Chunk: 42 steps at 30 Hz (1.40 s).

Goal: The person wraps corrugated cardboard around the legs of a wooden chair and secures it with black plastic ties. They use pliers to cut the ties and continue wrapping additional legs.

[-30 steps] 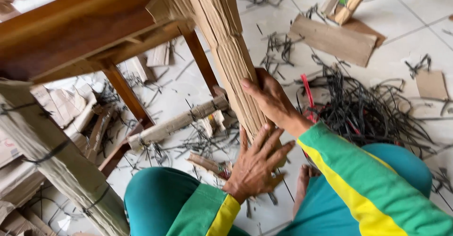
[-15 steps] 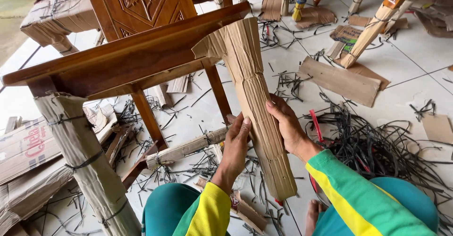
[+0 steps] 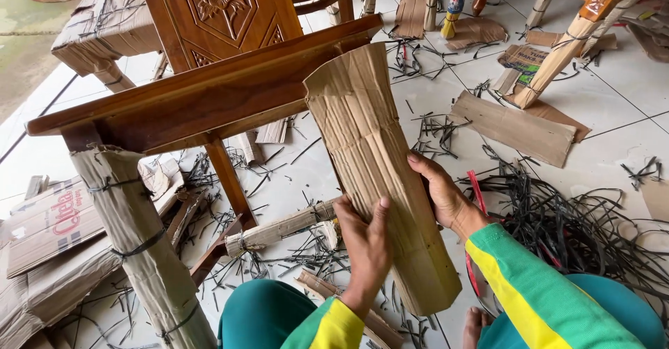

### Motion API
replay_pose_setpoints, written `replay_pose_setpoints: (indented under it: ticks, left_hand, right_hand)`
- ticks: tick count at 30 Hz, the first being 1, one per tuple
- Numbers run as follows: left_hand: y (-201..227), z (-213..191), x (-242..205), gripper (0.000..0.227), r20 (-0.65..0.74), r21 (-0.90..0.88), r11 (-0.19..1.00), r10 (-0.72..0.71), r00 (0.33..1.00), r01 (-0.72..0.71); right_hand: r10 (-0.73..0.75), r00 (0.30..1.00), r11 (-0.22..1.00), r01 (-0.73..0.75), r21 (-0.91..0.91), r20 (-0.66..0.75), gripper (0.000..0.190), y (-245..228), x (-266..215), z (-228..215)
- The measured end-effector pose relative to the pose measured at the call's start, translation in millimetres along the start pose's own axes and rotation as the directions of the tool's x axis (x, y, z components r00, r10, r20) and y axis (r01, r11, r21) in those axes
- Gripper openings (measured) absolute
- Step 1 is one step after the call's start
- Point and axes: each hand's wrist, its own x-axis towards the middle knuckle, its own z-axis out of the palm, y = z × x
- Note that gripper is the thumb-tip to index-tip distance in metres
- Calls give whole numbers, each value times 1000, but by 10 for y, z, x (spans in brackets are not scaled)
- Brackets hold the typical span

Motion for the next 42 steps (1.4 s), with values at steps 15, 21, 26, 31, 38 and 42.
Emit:
replay_pose_setpoints:
  ticks: [15,21,26,31,38,42]
  left_hand:
    - [-71,77,348,36,23,138,961,238,971,-239]
    - [13,48,345,35,10,172,954,249,969,-247]
    - [-200,-86,523,41,192,82,973,199,961,-218]
    - [-316,-45,666,28,171,-66,988,150,974,-140]
    - [-336,-3,689,24,113,16,987,160,981,-163]
    - [-383,38,714,23,104,-94,990,115,988,-105]
  right_hand:
    - [-507,855,763,388,-516,-107,56,-77,139,60]
    - [-676,734,406,442,-800,63,52,-34,-188,236]
    - [-668,716,259,478,-839,201,73,254,-289,158]
    - [-634,756,295,434,-851,165,83,343,-417,189]
    - [-589,807,332,288,-898,42,108,372,-417,263]
    - [-583,812,352,286,-891,30,106,365,-424,295]
